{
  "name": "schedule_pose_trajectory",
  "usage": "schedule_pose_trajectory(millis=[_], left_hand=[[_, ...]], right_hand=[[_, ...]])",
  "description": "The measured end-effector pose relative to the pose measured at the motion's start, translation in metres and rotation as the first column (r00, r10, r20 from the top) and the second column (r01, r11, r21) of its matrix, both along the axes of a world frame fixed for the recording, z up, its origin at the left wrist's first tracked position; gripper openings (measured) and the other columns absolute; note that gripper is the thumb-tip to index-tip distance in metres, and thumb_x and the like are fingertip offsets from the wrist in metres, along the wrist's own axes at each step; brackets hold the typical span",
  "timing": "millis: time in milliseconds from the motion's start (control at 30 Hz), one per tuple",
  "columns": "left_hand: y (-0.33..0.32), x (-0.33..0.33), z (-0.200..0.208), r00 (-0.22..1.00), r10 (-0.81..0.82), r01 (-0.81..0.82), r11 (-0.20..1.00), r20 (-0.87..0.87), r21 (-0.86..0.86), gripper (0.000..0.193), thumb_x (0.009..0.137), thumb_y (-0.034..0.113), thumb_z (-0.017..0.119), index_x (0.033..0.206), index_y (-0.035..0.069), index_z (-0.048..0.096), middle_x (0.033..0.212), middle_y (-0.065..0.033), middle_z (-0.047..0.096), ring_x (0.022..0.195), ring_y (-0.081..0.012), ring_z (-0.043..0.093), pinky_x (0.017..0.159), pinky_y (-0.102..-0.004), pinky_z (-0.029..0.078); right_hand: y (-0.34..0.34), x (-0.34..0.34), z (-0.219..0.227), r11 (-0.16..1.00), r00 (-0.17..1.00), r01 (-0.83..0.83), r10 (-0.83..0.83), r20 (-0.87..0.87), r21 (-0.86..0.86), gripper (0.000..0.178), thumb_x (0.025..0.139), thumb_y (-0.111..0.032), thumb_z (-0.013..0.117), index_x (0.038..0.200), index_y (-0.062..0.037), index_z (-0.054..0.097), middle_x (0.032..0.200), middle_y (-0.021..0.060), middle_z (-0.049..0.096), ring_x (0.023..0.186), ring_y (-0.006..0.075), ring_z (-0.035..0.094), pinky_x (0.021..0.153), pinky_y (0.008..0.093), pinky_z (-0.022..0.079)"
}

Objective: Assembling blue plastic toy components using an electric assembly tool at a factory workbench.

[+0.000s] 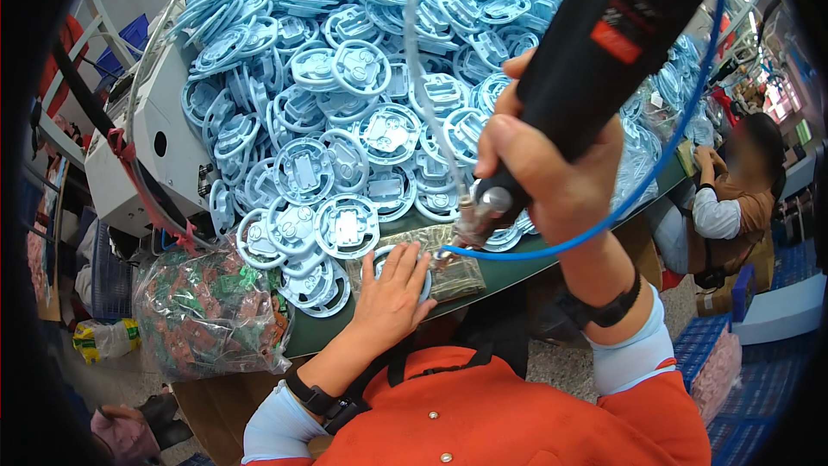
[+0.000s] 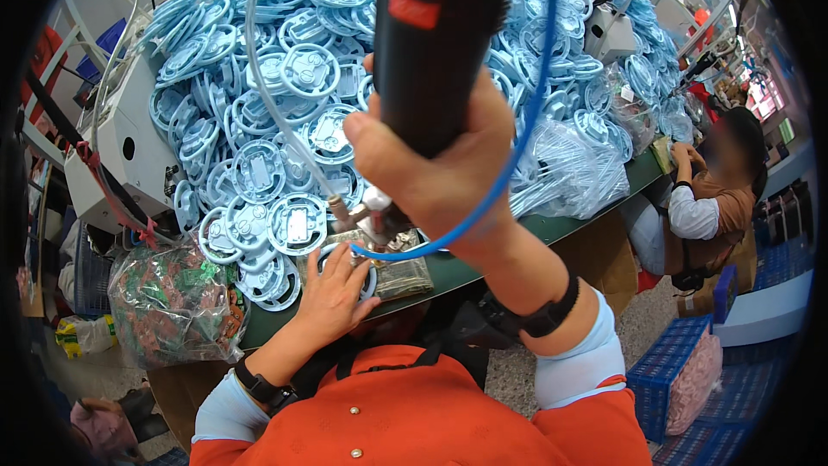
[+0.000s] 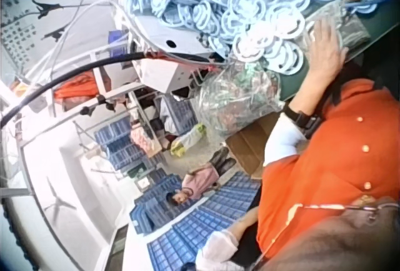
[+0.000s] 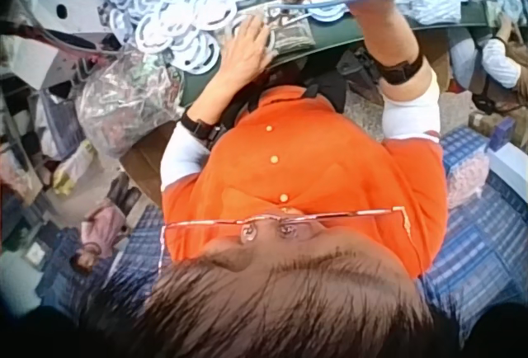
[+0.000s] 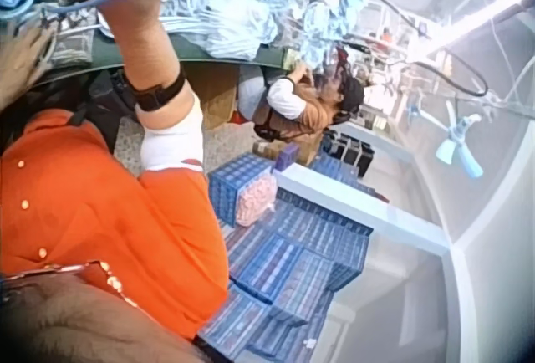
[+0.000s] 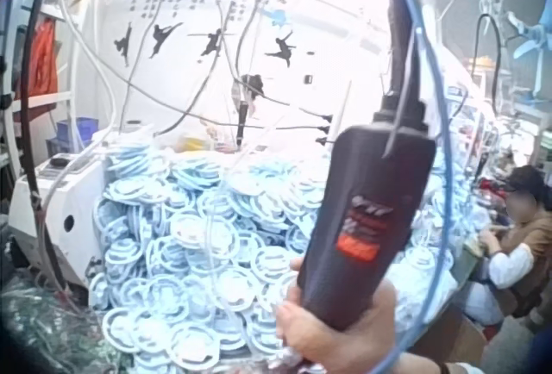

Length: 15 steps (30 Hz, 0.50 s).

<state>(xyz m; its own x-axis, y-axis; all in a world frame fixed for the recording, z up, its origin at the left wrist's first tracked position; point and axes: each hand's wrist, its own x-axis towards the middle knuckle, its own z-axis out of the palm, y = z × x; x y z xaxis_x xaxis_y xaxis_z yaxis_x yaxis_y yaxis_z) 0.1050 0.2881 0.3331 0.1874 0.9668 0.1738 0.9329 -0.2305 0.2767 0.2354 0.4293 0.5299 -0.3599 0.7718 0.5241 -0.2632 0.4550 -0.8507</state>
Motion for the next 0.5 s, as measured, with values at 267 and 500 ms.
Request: schedule_pose_trajectory(millis=[267,500], left_hand=[[0.001,0.007,-0.006,0.999,-0.025,0.025,1.000,0.044,-0.001,0.056,0.079,0.024,0.076,0.129,0.008,0.057,0.134,-0.0145,0.055,0.131,-0.0329,0.046,0.103,-0.0608,0.033],[0.001,0.006,-0.011,0.997,-0.022,0.016,0.997,0.076,0.069,0.051,0.076,0.021,0.078,0.123,0.010,0.062,0.133,-0.0147,0.056,0.130,-0.0339,0.047,0.101,-0.0610,0.034]], right_hand=[[0.007,-0.008,-0.029,0.998,0.999,-0.047,0.046,-0.010,-0.050,0.037,0.083,0.002,0.064,0.118,0.0055,0.051,0.074,0.0073,0.059,0.063,0.0151,0.063,0.060,0.0282,0.051],[0.006,-0.008,-0.048,0.998,0.995,-0.066,0.065,0.075,0.011,0.035,0.082,0.003,0.063,0.114,0.0039,0.050,0.075,0.0077,0.059,0.063,0.0144,0.062,0.059,0.0281,0.052]])
